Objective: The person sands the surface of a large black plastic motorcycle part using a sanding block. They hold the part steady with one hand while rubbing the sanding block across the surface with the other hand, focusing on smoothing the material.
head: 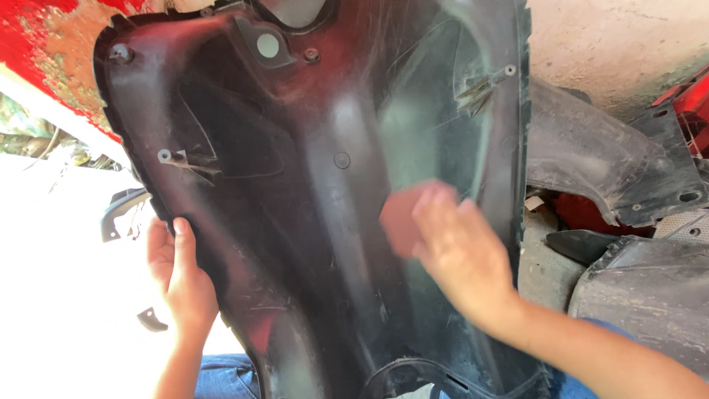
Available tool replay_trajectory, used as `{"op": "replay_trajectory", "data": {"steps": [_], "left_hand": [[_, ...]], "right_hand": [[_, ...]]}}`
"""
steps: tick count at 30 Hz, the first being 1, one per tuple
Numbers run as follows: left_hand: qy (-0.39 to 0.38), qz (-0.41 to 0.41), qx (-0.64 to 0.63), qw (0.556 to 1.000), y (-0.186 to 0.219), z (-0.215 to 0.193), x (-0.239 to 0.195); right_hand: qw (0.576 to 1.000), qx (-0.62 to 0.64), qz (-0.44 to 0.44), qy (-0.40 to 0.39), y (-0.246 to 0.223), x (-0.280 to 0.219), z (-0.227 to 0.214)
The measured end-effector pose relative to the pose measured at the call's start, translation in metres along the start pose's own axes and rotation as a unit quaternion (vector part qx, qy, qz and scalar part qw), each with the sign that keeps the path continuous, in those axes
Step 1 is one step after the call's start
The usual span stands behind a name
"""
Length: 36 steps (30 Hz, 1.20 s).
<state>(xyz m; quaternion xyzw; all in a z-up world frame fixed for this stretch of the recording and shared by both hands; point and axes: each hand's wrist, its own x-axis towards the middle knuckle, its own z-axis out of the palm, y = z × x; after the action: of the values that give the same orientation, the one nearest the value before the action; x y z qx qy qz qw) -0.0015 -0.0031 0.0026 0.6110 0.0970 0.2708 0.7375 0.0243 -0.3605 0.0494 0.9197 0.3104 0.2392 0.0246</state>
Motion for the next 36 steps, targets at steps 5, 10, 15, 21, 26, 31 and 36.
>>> {"op": "replay_trajectory", "data": {"steps": [5,10,15,21,26,31,36], "left_hand": [[0.019,-0.003,-0.001,1.0,-0.006,-0.004,0.0],[0.005,-0.015,-0.014,1.0,-0.006,-0.004,0.002],[0.064,-0.04,-0.003,0.997,-0.014,-0.006,0.0],[0.024,-0.023,-0.024,0.999,-0.021,-0.01,0.004],[0.03,-0.044,-0.036,0.998,-0.011,-0.004,0.001],[0.012,-0.028,-0.019,0.999,-0.013,-0.006,0.003],[0.003,-0.038,-0.027,0.999,0.0,0.003,0.0]], "right_hand": [[0.987,-0.14,0.067,0.039,0.025,0.04,-0.011],[0.987,-0.094,-0.004,-0.133,0.004,0.028,0.019],[0.986,-0.128,0.066,-0.081,0.025,0.048,0.003],[0.993,-0.098,-0.041,-0.046,-0.01,0.043,0.006],[0.992,-0.107,0.062,-0.009,0.027,0.055,-0.022],[0.994,-0.103,0.01,-0.015,-0.002,0.014,0.023],[0.995,-0.091,0.003,-0.048,0.002,0.026,0.006]]}}
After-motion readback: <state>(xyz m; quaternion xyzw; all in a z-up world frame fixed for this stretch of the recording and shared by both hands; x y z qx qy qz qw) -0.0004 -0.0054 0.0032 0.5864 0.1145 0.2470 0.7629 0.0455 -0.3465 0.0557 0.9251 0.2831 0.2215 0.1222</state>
